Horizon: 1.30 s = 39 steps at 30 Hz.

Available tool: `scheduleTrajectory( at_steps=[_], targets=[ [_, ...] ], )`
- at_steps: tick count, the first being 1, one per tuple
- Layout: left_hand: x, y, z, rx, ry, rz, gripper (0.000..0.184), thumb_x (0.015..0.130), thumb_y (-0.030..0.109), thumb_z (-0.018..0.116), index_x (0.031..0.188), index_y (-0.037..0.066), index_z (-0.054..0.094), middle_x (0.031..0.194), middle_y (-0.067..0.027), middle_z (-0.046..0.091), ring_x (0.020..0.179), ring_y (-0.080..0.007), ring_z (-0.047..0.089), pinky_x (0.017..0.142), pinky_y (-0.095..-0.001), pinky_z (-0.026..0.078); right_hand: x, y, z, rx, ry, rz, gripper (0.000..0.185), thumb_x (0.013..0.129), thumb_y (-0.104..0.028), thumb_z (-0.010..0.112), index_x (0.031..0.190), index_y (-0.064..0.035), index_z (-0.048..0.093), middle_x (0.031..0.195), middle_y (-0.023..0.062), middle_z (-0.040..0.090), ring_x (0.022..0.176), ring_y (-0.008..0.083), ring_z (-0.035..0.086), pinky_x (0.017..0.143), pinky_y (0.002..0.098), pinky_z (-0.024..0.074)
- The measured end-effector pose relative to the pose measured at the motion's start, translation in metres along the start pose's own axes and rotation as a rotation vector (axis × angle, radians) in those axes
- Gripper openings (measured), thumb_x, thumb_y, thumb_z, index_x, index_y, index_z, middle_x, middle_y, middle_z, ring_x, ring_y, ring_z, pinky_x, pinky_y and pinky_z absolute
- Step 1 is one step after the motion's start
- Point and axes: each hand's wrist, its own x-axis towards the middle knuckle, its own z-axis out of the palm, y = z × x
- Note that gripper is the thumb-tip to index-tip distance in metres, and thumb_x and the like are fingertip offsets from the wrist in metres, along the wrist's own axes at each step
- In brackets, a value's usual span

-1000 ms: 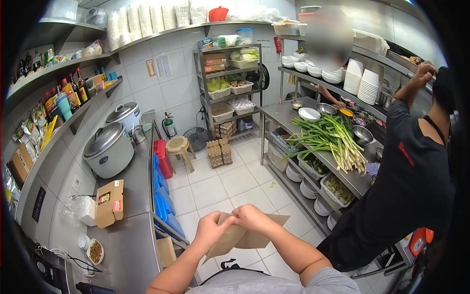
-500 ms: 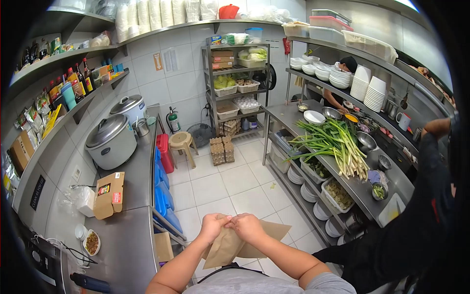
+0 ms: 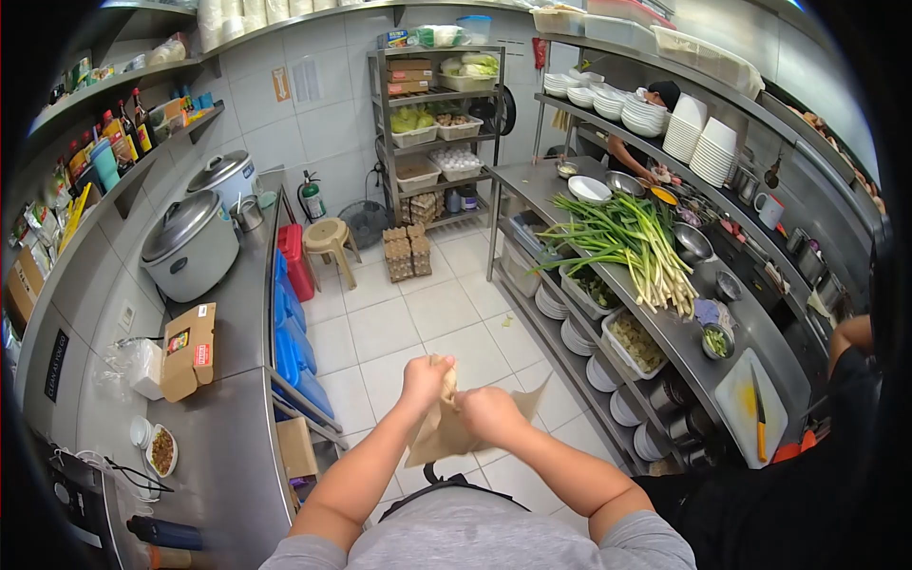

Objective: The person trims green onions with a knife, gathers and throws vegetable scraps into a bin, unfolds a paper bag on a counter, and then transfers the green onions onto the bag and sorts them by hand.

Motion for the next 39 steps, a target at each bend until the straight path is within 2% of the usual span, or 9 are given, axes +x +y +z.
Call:
scheduleTrajectory(
  at_steps=[5,8,10,15,20,24,27,32,39],
  targets=[
    [0.033,-0.015,0.002,-0.080,-0.207,0.072,0.051,0.094,0.040,0.061,0.127,0.001,0.053,0.113,-0.0106,0.063,0.096,-0.0212,0.063,0.087,-0.0340,0.050,-0.028,0.046,-0.028,0.018,0.028,-0.004,0.015,0.084,-0.020,0.063,0.086,-0.0062,0.068,0.074,0.0153,0.067,0.069,0.0286,0.068,0.065,0.0418,0.0525],
    [0.020,0.016,-0.039,-0.436,-0.274,0.114,0.080,0.088,0.037,0.070,0.146,-0.003,0.030,0.143,-0.0195,0.043,0.129,-0.0252,0.045,0.106,-0.0361,0.036,-0.050,0.079,-0.063,0.639,0.192,0.379,0.016,0.087,-0.019,0.068,0.092,-0.0042,0.070,0.076,0.0077,0.070,0.068,0.0148,0.065,0.063,0.0329,0.0516],
    [0.021,0.015,-0.053,0.194,-0.693,0.284,0.071,0.087,0.033,0.071,0.142,0.000,0.040,0.135,-0.0157,0.053,0.121,-0.0214,0.051,0.103,-0.0350,0.039,-0.064,0.079,-0.075,1.199,0.460,0.362,0.019,0.087,-0.017,0.072,0.096,-0.0006,0.071,0.082,0.0032,0.069,0.073,0.0077,0.060,0.065,0.0254,0.0487],
    [0.000,0.056,0.021,-0.009,-0.612,0.123,0.036,0.087,0.018,0.071,0.117,-0.001,0.063,0.107,-0.0067,0.068,0.094,-0.0153,0.062,0.085,-0.0308,0.050,-0.068,0.082,-0.031,1.217,0.672,0.439,0.027,0.085,-0.016,0.074,0.104,0.0035,0.067,0.089,0.0057,0.069,0.077,0.0097,0.060,0.068,0.0237,0.0482],
    [0.029,0.075,0.042,0.348,-0.408,0.794,0.017,0.088,0.009,0.062,0.103,0.007,0.068,0.087,-0.0118,0.071,0.076,-0.0222,0.067,0.071,-0.0321,0.053,-0.081,0.036,-0.069,0.158,0.977,0.404,0.068,0.072,-0.014,0.079,0.133,-0.0050,0.049,0.129,0.0129,0.055,0.110,0.0262,0.056,0.095,0.0399,0.0426],
    [0.010,0.081,0.081,0.861,-0.978,1.138,0.011,0.084,0.018,0.064,0.088,0.008,0.069,0.080,-0.0132,0.068,0.074,-0.0328,0.065,0.065,-0.0427,0.053,-0.078,-0.018,-0.119,-0.296,0.392,0.186,0.068,0.072,-0.018,0.077,0.134,-0.0122,0.049,0.126,0.0126,0.057,0.115,0.0350,0.055,0.108,0.0526,0.0312],
    [-0.020,0.081,0.107,0.559,-1.192,1.280,0.011,0.085,0.020,0.066,0.083,0.010,0.069,0.073,-0.0110,0.067,0.068,-0.0321,0.064,0.063,-0.0415,0.051,-0.120,0.000,-0.110,-0.019,0.006,0.617,0.063,0.072,-0.019,0.076,0.131,-0.0121,0.053,0.116,0.0113,0.064,0.113,0.0312,0.058,0.111,0.0563,0.0270],
    [-0.077,0.082,0.142,0.403,-1.292,1.519,0.015,0.087,0.022,0.064,0.082,0.008,0.067,0.072,-0.0103,0.066,0.068,-0.0308,0.064,0.062,-0.0405,0.051,-0.198,-0.050,-0.097,-0.349,0.410,0.705,0.014,0.078,-0.017,0.069,0.071,-0.0078,0.063,0.071,0.0058,0.062,0.077,0.0249,0.060,0.074,0.0374,0.0429],
    [-0.198,0.091,0.185,0.291,-1.972,1.194,0.020,0.090,0.025,0.063,0.084,0.006,0.066,0.068,-0.0140,0.062,0.064,-0.0323,0.060,0.060,-0.0386,0.047,-0.314,-0.132,-0.080,-0.484,0.673,0.760,0.019,0.077,-0.018,0.070,0.066,-0.0100,0.057,0.065,0.0012,0.054,0.065,0.0210,0.054,0.060,0.0341,0.0410]
  ],
)
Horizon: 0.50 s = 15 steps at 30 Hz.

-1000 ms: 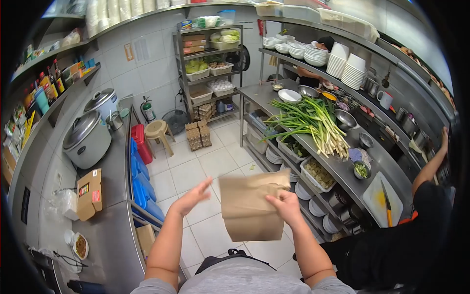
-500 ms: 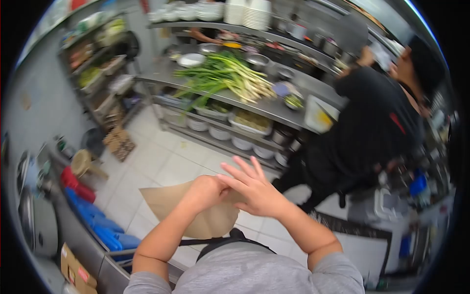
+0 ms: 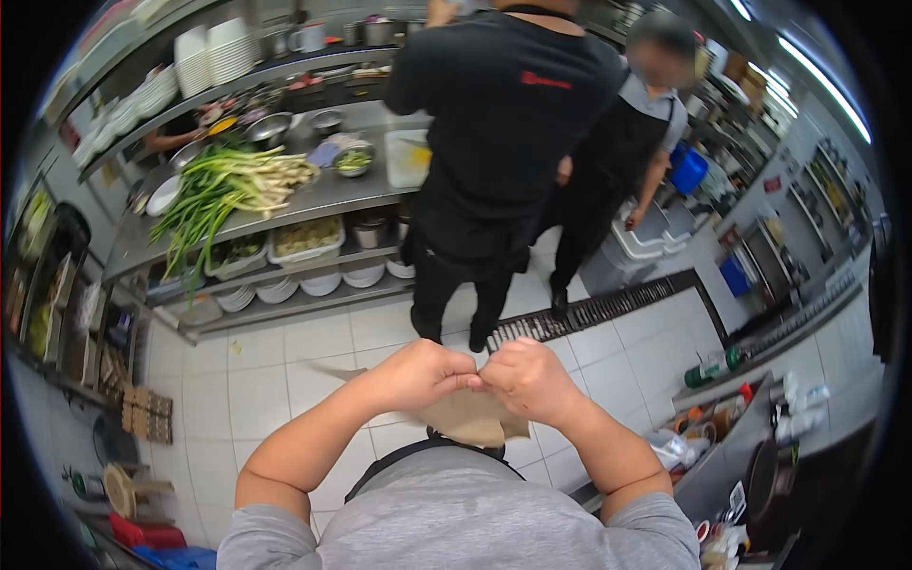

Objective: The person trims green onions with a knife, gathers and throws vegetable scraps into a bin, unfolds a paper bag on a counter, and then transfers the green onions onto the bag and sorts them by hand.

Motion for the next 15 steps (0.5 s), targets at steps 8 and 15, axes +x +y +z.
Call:
scheduleTrajectory(
  at_steps=[8,15],
  targets=[
    [0.171,0.051,0.130,-0.419,-0.534,0.043,0.018,0.090,0.021,0.067,0.091,0.003,0.071,0.077,-0.0058,0.070,0.072,-0.0129,0.062,0.071,-0.0285,0.049,-0.173,0.057,-0.102,-0.229,0.045,0.203,0.008,0.068,-0.011,0.064,0.072,-0.0098,0.058,0.064,0.0004,0.051,0.064,0.0194,0.053,0.061,0.0326,0.0403],
    [0.282,0.116,0.273,0.024,-0.413,0.360,0.022,0.091,0.027,0.064,0.083,0.008,0.069,0.068,-0.0162,0.062,0.062,-0.0335,0.060,0.057,-0.0379,0.048,-0.312,0.111,-0.185,-0.151,-0.033,0.697,0.008,0.079,-0.017,0.066,0.075,-0.0105,0.065,0.066,0.0038,0.057,0.065,0.0211,0.057,0.065,0.0346,0.0424]
  ],
)
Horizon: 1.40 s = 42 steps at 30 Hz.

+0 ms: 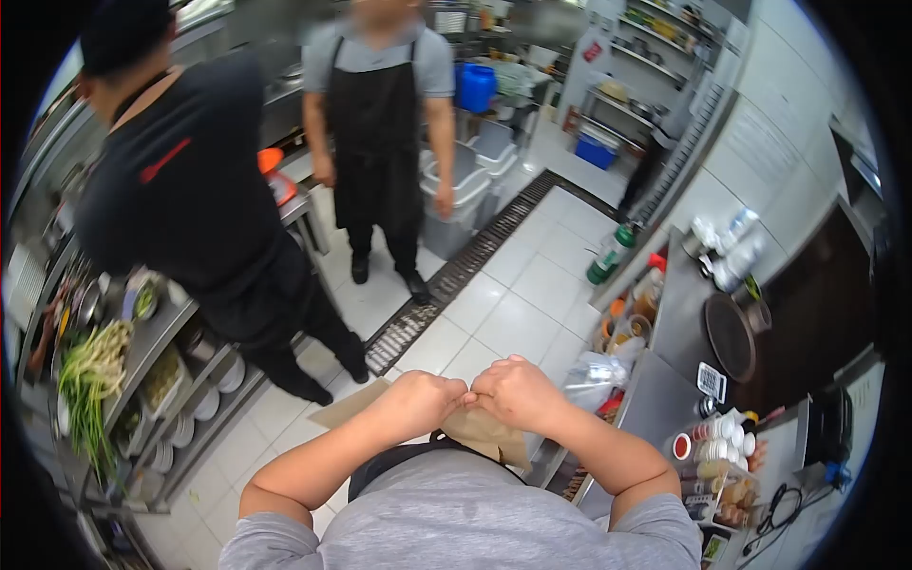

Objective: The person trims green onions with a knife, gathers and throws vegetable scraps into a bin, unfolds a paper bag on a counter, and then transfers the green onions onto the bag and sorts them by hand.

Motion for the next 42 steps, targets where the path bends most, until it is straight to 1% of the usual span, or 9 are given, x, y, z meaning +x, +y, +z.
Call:
scheduleTrajectory(
  at_steps=[6,10,12,16,25,29,35,39,42],
  targets=[
    [0.096,-0.031,0.024,-1.102,-0.391,-0.310,0.024,0.098,0.023,0.059,0.092,0.003,0.070,0.075,0.0044,0.063,0.071,-0.0024,0.052,0.064,-0.0225,0.044,-0.037,0.036,-0.031,-0.291,0.314,-0.060,0.005,0.076,-0.015,0.064,0.081,-0.0139,0.065,0.069,0.0001,0.055,0.066,0.0196,0.053,0.063,0.0323,0.0404],
    [0.142,-0.059,0.045,-0.871,-0.368,-0.271,0.025,0.098,0.024,0.058,0.092,0.002,0.069,0.074,0.0046,0.061,0.068,-0.0024,0.050,0.062,-0.0208,0.043,-0.031,0.101,-0.032,-0.035,0.248,0.085,0.016,0.077,-0.015,0.074,0.090,-0.0091,0.068,0.076,0.0022,0.064,0.069,0.0155,0.058,0.068,0.0286,0.0438],
    [0.169,-0.061,0.036,-0.695,-0.298,-0.241,0.024,0.097,0.024,0.059,0.095,0.002,0.069,0.075,-0.0003,0.065,0.069,-0.0054,0.054,0.064,-0.0239,0.046,-0.022,0.141,-0.035,1.199,0.586,0.753,0.023,0.076,-0.015,0.079,0.096,-0.0072,0.070,0.089,0.0048,0.069,0.076,0.0125,0.060,0.073,0.0285,0.0472],
    [0.240,-0.105,0.036,-0.559,-0.298,-0.020,0.024,0.094,0.025,0.063,0.096,0.002,0.069,0.083,-0.0070,0.071,0.076,-0.0096,0.062,0.071,-0.0265,0.050,0.001,0.203,-0.062,0.886,-0.113,0.974,0.024,0.077,-0.007,0.076,0.101,-0.0043,0.073,0.093,0.0084,0.071,0.086,0.0129,0.062,0.082,0.0277,0.0506],
    [0.394,-0.165,-0.020,-0.449,-0.735,-0.032,0.030,0.088,0.026,0.071,0.108,0.004,0.070,0.072,-0.0070,0.068,0.064,-0.0095,0.056,0.064,-0.0263,0.048,0.047,0.310,-0.095,0.527,0.502,0.602,0.025,0.075,0.010,0.058,0.090,-0.0019,0.074,0.082,0.0102,0.071,0.079,0.0180,0.066,0.075,0.0290,0.0526],
    [0.428,-0.194,-0.021,-0.624,-0.568,-0.244,0.019,0.087,0.017,0.072,0.100,0.002,0.073,0.083,-0.0021,0.071,0.075,-0.0047,0.060,0.069,-0.0227,0.050,0.046,0.368,-0.136,0.757,1.064,0.695,0.017,0.076,0.014,0.060,0.084,0.0013,0.068,0.089,0.0092,0.069,0.084,0.0174,0.064,0.080,0.0309,0.0521],
    [0.507,-0.241,-0.026,-0.609,-0.290,-0.349,0.018,0.087,0.015,0.072,0.099,0.001,0.071,0.082,0.0000,0.068,0.075,-0.0041,0.055,0.067,-0.0227,0.048,0.072,0.528,-0.139,0.921,0.813,0.714,0.020,0.076,0.014,0.062,0.090,0.0006,0.065,0.092,0.0080,0.068,0.085,0.0173,0.065,0.080,0.0293,0.0514],
    [0.549,-0.269,-0.031,-0.454,-0.213,-0.387,0.018,0.087,0.014,0.072,0.099,0.000,0.071,0.075,0.0020,0.065,0.068,-0.0032,0.051,0.060,-0.0217,0.044,0.083,0.689,-0.169,1.069,1.574,0.691,0.020,0.093,0.002,0.053,0.112,0.0016,0.058,0.107,0.0113,0.065,0.093,0.0211,0.064,0.085,0.0352,0.0525],
    [0.572,-0.288,-0.021,-0.497,-0.017,-0.536,0.023,0.086,0.021,0.073,0.100,0.003,0.072,0.072,-0.0041,0.065,0.064,-0.0077,0.054,0.060,-0.0259,0.046,0.098,0.818,-0.161,1.011,1.509,0.861,0.026,0.088,0.001,0.057,0.114,0.0015,0.058,0.107,0.0105,0.065,0.095,0.0203,0.063,0.085,0.0334,0.0506]
  ],
)
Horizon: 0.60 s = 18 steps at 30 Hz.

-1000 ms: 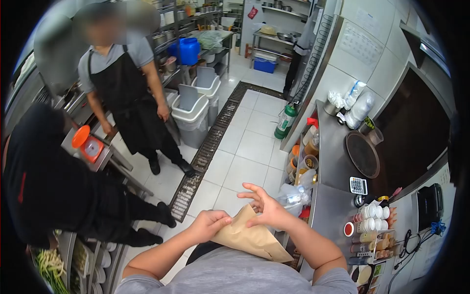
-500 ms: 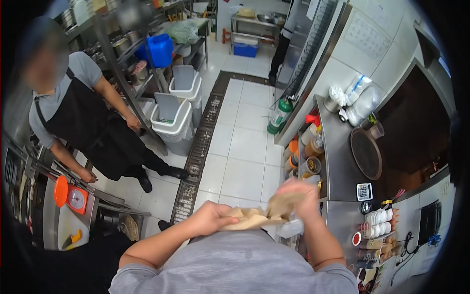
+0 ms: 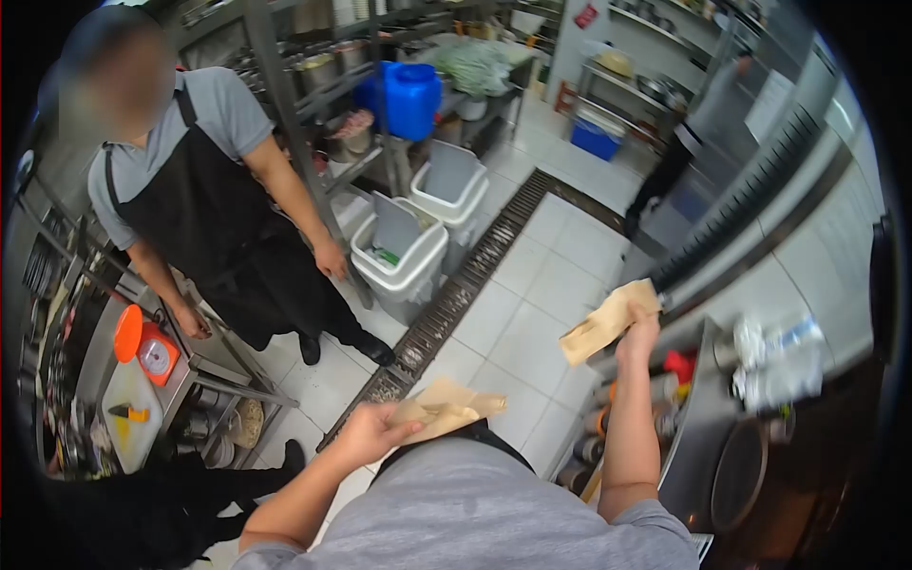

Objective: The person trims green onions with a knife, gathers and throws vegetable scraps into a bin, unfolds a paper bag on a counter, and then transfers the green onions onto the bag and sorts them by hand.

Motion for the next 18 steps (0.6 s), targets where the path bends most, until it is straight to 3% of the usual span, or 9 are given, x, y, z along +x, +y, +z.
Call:
scheduleTrajectory(
  at_steps=[1,3,5,7,9,10,15,17,18],
  targets=[
    [0.008,-0.004,0.003,-0.021,0.066,-0.059,0.027,0.085,0.027,0.074,0.101,0.005,0.072,0.071,-0.0103,0.068,0.062,-0.0125,0.060,0.062,-0.0300,0.049,0.033,0.034,0.006,-0.164,-0.041,0.031,0.027,0.085,0.000,0.060,0.112,0.0016,0.059,0.104,0.0099,0.066,0.093,0.0198,0.064,0.084,0.0319,0.0498],
    [0.023,-0.007,0.009,-0.040,0.145,-0.077,0.028,0.083,0.029,0.075,0.099,0.005,0.072,0.068,-0.0095,0.066,0.060,-0.0130,0.059,0.061,-0.0298,0.049,0.071,0.084,0.043,-0.668,-0.228,0.089,0.028,0.080,-0.003,0.065,0.107,0.0016,0.062,0.097,0.0094,0.067,0.088,0.0180,0.063,0.080,0.0295,0.0482],
    [0.031,0.015,0.011,0.035,0.198,-0.203,0.017,0.084,0.014,0.075,0.094,0.001,0.072,0.068,-0.0013,0.062,0.063,-0.0073,0.052,0.059,-0.0258,0.046,0.104,0.121,0.107,-0.621,-0.278,-0.019,0.026,0.079,-0.004,0.067,0.104,0.0016,0.062,0.094,0.0090,0.067,0.086,0.0178,0.062,0.080,0.0296,0.0480],
    [0.037,0.023,0.017,0.111,0.256,-0.284,0.015,0.082,0.013,0.076,0.090,0.001,0.073,0.071,-0.0059,0.065,0.065,-0.0110,0.057,0.061,-0.0281,0.047,0.121,0.138,0.182,-0.531,-0.257,-0.169,0.023,0.079,-0.005,0.068,0.100,0.0023,0.062,0.091,0.0088,0.067,0.083,0.0175,0.061,0.079,0.0304,0.0480],
    [0.037,0.019,0.030,0.125,0.534,-0.099,0.015,0.079,0.011,0.077,0.088,0.000,0.072,0.076,-0.0097,0.068,0.070,-0.0172,0.061,0.064,-0.0306,0.049,0.145,0.158,0.256,-0.369,-0.232,-0.240,0.022,0.080,-0.006,0.067,0.098,0.0036,0.059,0.090,0.0098,0.066,0.083,0.0183,0.061,0.079,0.0313,0.0483],
    [0.037,0.028,0.031,0.130,0.554,-0.218,0.015,0.076,0.008,0.078,0.088,0.000,0.073,0.082,-0.0113,0.070,0.074,-0.0219,0.063,0.066,-0.0319,0.050,0.148,0.167,0.291,-0.314,-0.213,-0.258,0.024,0.082,-0.006,0.068,0.101,0.0043,0.058,0.093,0.0113,0.066,0.085,0.0188,0.061,0.080,0.0316,0.0482],
    [0.032,0.019,0.067,0.105,0.776,-0.503,0.019,0.073,0.011,0.080,0.090,0.004,0.074,0.084,-0.0124,0.070,0.077,-0.0248,0.064,0.071,-0.0333,0.051,0.166,0.298,0.380,-0.437,-0.328,-0.120,0.045,0.081,-0.010,0.069,0.120,0.0036,0.052,0.113,0.0191,0.062,0.101,0.0311,0.061,0.091,0.0374,0.0455],
    [0.028,0.017,0.076,0.106,0.804,-0.656,0.019,0.073,0.012,0.081,0.087,0.003,0.073,0.079,-0.0120,0.068,0.074,-0.0253,0.063,0.068,-0.0341,0.050,0.153,0.372,0.372,-0.665,-0.477,0.263,0.059,0.080,-0.010,0.069,0.132,0.0022,0.044,0.119,0.0198,0.059,0.107,0.0336,0.059,0.094,0.0380,0.0450],
    [0.027,0.016,0.080,0.106,0.844,-0.628,0.019,0.073,0.012,0.081,0.087,0.003,0.072,0.075,-0.0123,0.065,0.070,-0.0268,0.061,0.066,-0.0351,0.048,0.145,0.399,0.360,-0.675,-0.500,0.277,0.059,0.080,-0.010,0.069,0.132,0.0022,0.044,0.119,0.0198,0.059,0.107,0.0336,0.059,0.094,0.0380,0.0450]
  ],
)
